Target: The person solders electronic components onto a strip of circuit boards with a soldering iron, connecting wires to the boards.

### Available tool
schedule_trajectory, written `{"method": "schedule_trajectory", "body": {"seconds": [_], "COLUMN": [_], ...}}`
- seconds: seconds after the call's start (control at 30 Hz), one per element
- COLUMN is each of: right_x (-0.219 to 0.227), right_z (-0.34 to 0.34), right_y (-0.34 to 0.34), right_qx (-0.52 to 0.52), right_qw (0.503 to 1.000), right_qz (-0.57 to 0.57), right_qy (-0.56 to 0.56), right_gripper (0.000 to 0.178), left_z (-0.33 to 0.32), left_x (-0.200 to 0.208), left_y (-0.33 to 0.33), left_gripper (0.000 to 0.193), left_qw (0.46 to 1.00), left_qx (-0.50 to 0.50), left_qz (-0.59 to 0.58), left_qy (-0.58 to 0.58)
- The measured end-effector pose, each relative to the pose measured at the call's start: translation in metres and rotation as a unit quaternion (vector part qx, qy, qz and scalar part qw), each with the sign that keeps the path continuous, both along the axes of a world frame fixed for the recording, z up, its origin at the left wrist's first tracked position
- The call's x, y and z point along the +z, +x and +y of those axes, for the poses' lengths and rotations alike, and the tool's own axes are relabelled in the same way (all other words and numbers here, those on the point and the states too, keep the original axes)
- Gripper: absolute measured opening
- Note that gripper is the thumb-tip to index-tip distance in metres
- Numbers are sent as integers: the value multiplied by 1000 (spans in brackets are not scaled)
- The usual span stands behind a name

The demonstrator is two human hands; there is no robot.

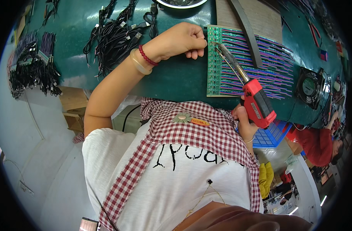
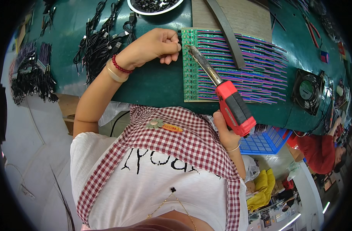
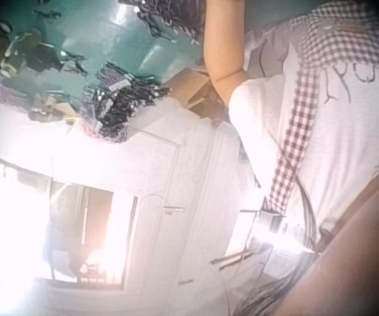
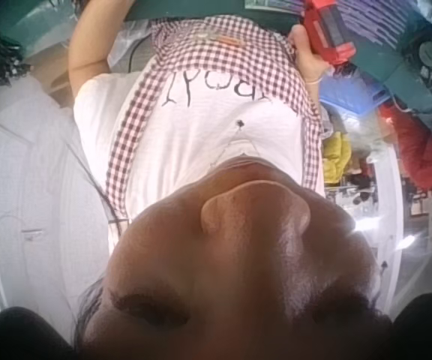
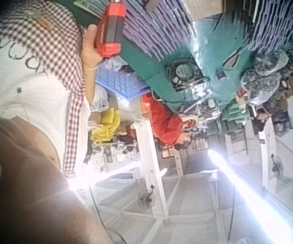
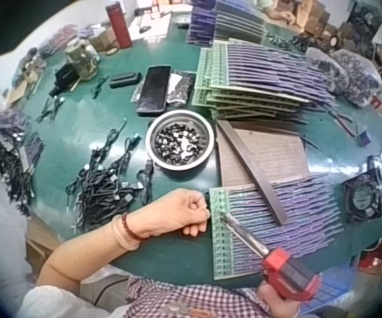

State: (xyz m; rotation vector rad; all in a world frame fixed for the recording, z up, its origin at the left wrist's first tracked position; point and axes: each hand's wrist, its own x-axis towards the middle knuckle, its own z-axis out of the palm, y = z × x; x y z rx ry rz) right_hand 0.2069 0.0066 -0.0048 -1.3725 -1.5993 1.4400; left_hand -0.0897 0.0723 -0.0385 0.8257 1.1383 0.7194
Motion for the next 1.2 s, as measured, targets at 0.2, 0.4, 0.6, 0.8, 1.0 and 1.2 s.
{"method": "schedule_trajectory", "body": {"seconds": [0.2,0.4,0.6,0.8,1.0,1.2], "right_x": [6,19,21,26,28,41], "right_z": [3,12,16,19,27,31], "right_y": [-2,-9,-9,-12,-20,-51], "right_qx": [-29,-60,-66,-78,-85,-76], "right_qw": [999,992,982,986,975,971], "right_qz": [24,106,173,151,206,222], "right_qy": [-3,-19,-27,-3,-19,-46], "right_gripper": [30,32,31,32,31,39], "left_z": [-1,24,57,63,52,-21], "left_x": [4,30,18,15,50,59], "left_y": [-3,-35,-41,-50,-41,24], "left_gripper": [16,16,12,11,10,9], "left_qw": [999,906,669,682,796,977], "left_qx": [-18,10,55,12,125,64], "left_qz": [38,364,636,624,492,-103], "left_qy": [18,217,381,382,329,176]}}
